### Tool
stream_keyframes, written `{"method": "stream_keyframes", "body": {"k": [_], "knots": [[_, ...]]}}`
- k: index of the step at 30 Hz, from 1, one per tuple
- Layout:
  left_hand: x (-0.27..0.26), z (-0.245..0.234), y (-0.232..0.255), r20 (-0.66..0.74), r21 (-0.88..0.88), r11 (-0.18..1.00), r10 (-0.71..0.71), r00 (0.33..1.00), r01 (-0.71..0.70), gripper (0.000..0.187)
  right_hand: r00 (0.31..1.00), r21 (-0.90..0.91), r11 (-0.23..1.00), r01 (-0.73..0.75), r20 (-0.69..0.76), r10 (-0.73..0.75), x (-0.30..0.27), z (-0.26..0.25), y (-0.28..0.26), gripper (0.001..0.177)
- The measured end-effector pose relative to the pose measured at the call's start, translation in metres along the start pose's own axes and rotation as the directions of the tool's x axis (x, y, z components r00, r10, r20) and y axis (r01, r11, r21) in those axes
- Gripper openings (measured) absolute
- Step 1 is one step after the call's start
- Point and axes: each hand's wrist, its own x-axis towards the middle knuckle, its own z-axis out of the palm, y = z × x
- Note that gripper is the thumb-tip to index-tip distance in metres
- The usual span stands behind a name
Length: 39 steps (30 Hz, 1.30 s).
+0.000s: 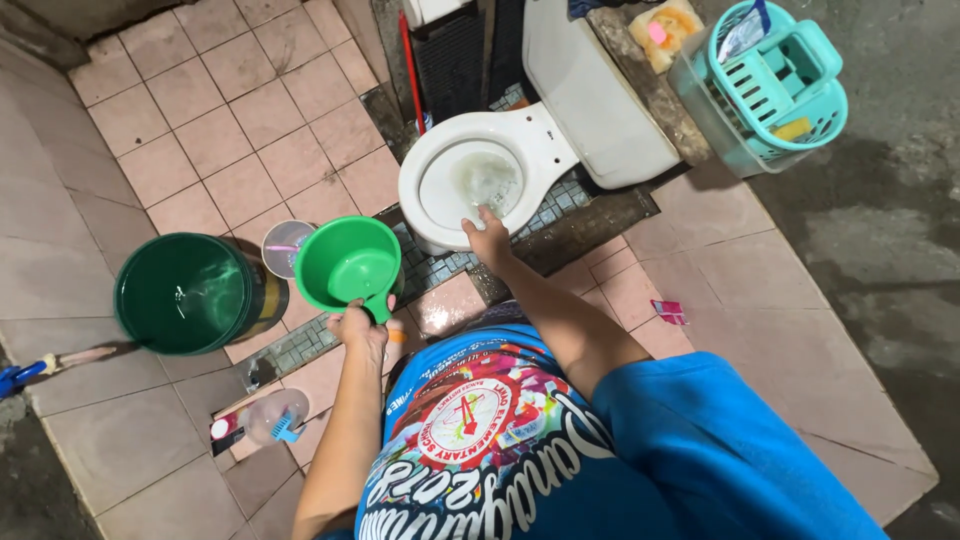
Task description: Scrubbing the floor and cleaning the toilet area with water and a brush.
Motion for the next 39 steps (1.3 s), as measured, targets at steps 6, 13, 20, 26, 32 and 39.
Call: {"method": "stream_keyframes", "body": {"k": [6, 13, 20, 26, 32, 39], "knots": [[-0.003, 0.004, -0.012, -0.008, -0.008, 1.000, -0.018, 1.000, 0.018, 0.042, 0.997, 0.007, 0.998, 0.059, -0.049, -0.058, 0.006, -0.001, 0.025, 0.066], [0.000, 0.001, -0.022, 0.080, -0.005, 1.000, -0.009, 0.997, 0.010, 0.036, 0.994, -0.010, 0.999, 0.047, -0.095, -0.047, 0.002, -0.007, 0.041, 0.063], [-0.009, 0.008, -0.019, -0.054, 0.028, 0.996, -0.079, 0.995, 0.081, 0.042, 0.996, -0.007, 1.000, -0.022, -0.090, 0.021, -0.009, -0.004, 0.043, 0.066], [-0.007, -0.001, -0.018, -0.014, 0.028, 0.997, -0.077, 0.997, 0.077, 0.037, 0.998, -0.039, 0.999, -0.011, -0.066, 0.008, -0.013, 0.006, 0.066, 0.071], [0.001, -0.024, -0.016, 0.060, -0.014, 0.999, -0.048, 0.997, 0.049, 0.035, 0.998, -0.029, 0.999, 0.035, -0.051, -0.037, -0.027, 0.020, 0.067, 0.070], [0.023, -0.047, -0.020, -0.161, -0.128, 0.991, -0.055, 0.985, 0.034, 0.041, 0.991, -0.200, 0.973, 0.117, 0.080, -0.103, -0.033, 0.031, 0.060, 0.065]]}}
